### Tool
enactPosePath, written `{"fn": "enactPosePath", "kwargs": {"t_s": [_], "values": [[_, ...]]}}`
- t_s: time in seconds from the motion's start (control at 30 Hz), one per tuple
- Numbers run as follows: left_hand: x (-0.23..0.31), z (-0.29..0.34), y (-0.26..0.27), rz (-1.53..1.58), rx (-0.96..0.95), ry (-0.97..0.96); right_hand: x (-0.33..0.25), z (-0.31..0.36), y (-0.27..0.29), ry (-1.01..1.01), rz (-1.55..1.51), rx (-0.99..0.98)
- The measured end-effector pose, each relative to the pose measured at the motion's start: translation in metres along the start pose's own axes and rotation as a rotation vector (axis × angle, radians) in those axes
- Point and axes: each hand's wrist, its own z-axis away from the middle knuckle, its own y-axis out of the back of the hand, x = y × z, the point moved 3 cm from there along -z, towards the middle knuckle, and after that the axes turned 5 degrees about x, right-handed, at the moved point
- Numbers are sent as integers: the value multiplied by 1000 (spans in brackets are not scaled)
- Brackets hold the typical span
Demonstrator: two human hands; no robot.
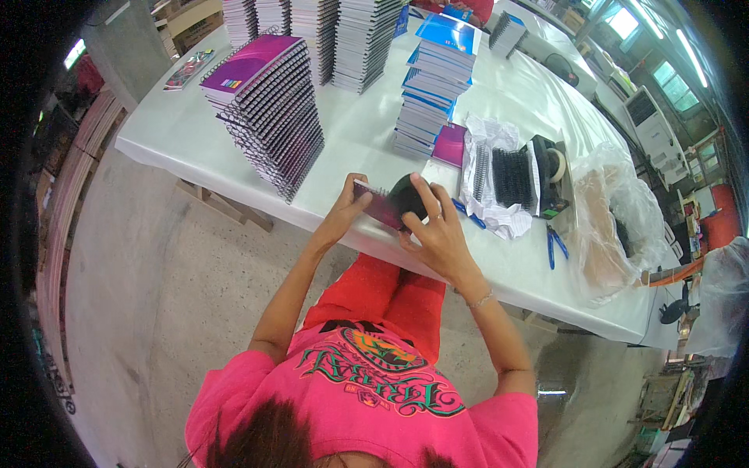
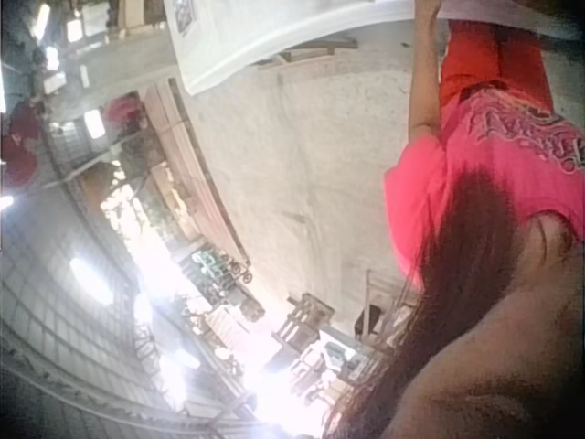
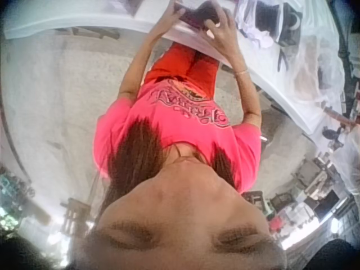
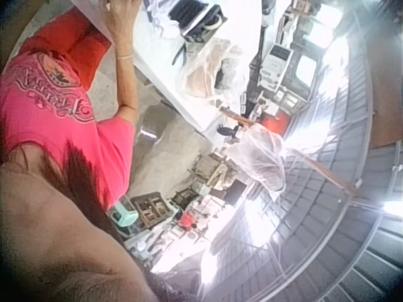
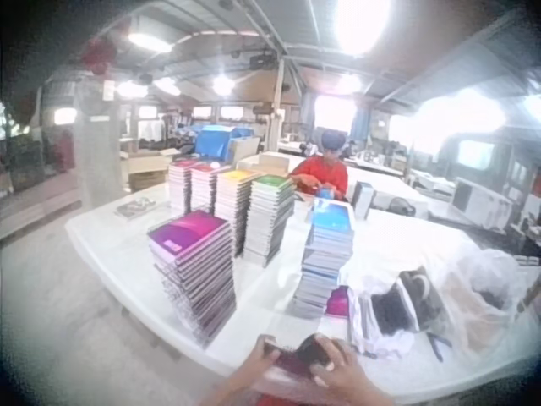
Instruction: The person trims the excess spiral binding wire from several small purple notebooks using blue hand pliers and places each finished notebook onto a stack on the table.
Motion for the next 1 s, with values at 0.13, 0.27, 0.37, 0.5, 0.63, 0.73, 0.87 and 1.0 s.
{"fn": "enactPosePath", "kwargs": {"t_s": [0.13,0.27,0.37,0.5,0.63,0.73,0.87,1.0], "values": [[2,0,0,27,20,1,-5,5,-3,152,34,-196],[-4,0,5,66,-8,17,-12,-3,10,60,-243,-232],[0,1,5,113,-48,4,13,-11,18,-224,-521,-79],[7,6,8,65,-72,-25,63,-18,4,-748,-1256,-236],[14,9,6,-4,-68,-47,73,-23,0,-676,-1526,-417],[10,10,7,98,-86,3,68,-34,-2,-519,-1587,-522],[13,10,7,52,-86,-21,66,-38,-9,-678,-1011,-640],[11,8,9,60,-115,43,75,-45,-12,-712,-1025,-499]]}}
